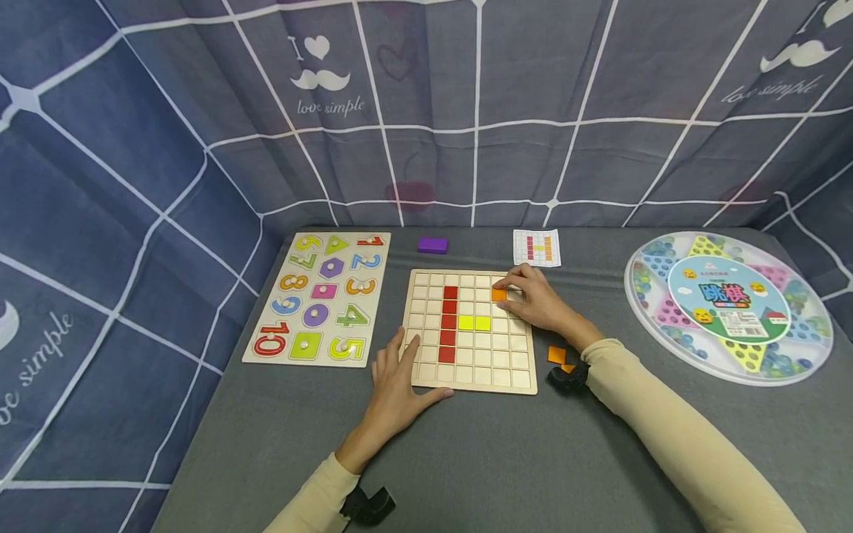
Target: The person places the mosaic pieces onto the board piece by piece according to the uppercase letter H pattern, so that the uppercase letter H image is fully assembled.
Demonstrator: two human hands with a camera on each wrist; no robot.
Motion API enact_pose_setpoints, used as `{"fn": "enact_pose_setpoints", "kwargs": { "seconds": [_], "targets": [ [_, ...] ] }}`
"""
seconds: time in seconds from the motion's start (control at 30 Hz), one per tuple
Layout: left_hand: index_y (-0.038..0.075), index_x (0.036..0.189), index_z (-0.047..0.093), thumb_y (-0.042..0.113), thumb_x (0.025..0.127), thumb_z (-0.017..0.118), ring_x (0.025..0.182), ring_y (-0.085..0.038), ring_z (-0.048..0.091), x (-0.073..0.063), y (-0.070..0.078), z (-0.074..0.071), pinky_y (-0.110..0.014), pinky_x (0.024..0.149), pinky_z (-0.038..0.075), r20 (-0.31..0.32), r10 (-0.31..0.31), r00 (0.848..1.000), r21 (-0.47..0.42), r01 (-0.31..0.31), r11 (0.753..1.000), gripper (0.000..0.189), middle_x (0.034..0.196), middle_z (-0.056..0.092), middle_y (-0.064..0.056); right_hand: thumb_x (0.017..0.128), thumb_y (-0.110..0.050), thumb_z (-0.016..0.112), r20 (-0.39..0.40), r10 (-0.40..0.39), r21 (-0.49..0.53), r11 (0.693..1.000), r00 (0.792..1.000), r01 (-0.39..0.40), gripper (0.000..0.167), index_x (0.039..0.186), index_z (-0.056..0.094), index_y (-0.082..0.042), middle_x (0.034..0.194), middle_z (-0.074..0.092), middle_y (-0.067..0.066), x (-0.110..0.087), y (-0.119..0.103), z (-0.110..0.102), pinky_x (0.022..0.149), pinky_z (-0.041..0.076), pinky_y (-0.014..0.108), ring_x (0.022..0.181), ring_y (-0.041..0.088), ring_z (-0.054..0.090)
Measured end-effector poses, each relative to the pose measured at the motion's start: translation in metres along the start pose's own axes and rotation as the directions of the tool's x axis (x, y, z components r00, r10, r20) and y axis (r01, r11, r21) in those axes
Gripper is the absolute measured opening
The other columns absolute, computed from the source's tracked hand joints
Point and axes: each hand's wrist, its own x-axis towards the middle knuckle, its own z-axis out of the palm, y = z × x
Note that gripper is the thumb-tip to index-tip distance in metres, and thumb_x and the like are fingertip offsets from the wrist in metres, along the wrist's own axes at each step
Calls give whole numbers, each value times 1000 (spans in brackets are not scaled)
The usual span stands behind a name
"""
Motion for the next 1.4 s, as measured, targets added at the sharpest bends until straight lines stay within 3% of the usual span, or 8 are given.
{"fn": "enact_pose_setpoints", "kwargs": {
  "seconds": [0.33, 0.6, 0.87, 1.03, 1.4],
  "targets": [
    [1, 145, 43, 49, 65, 88, 121, -37, 34, 0, -1, 2, -47, 91, 25, 6, -8, 1000, 3, 8, 1000, 103, 155, 27, -26, 89, -19, 73, 148, -60, -18, 998, 987, 63, 46, 131, 61, -7, 131, 53, 14, -14, -10, -18, 95, 37, 49, 115, 30, 43],
    [1, 145, 44, 49, 65, 88, 120, -37, 34, 0, -1, 2, -48, 92, 25, 3, 0, 1000, 2, 0, 1000, 103, 155, 27, -26, 83, -17, 79, 124, -68, 2, 998, 990, 68, 40, 121, 66, -11, 128, 56, 13, -56, -9, -37, 99, 34, 55, 120, 33, 44],
    [2, 146, 43, 50, 66, 87, 119, -37, 35, 0, -2, 1, -49, 93, 25, 11, -23, 1000, 0, 23, 1000, 103, 155, 25, -25, 78, -31, 84, 129, 10, -36, 999, 992, -6, 52, 125, 65, -20, 145, 41, 15, -99, 3, -46, 99, 24, 60, 130, 38, 32],
    [1, 145, 43, 49, 65, 88, 119, -37, 36, -1, -2, 0, -49, 91, 26, 3, -31, 1000, 0, 31, 1000, 103, 155, 26, -25, 73, -36, 86, 117, 14, -31, 999, 993, -10, 56, 123, 64, -23, 144, 40, 14, -109, 8, -45, 98, 21, 61, 128, 38, 32],
    [1, 146, 43, 48, 66, 88, 120, -38, 35, 2, 1, 1, -49, 92, 25, 11, -16, 1000, 2, 16, 1000, 103, 155, 26, -26, 77, -25, 84, 30, 32, -27, 999, 999, -31, 28, 96, 64, -28, 126, 46, 9, -114, 11, -37, 92, 21, 56, 119, 36, 35]
  ]
}}
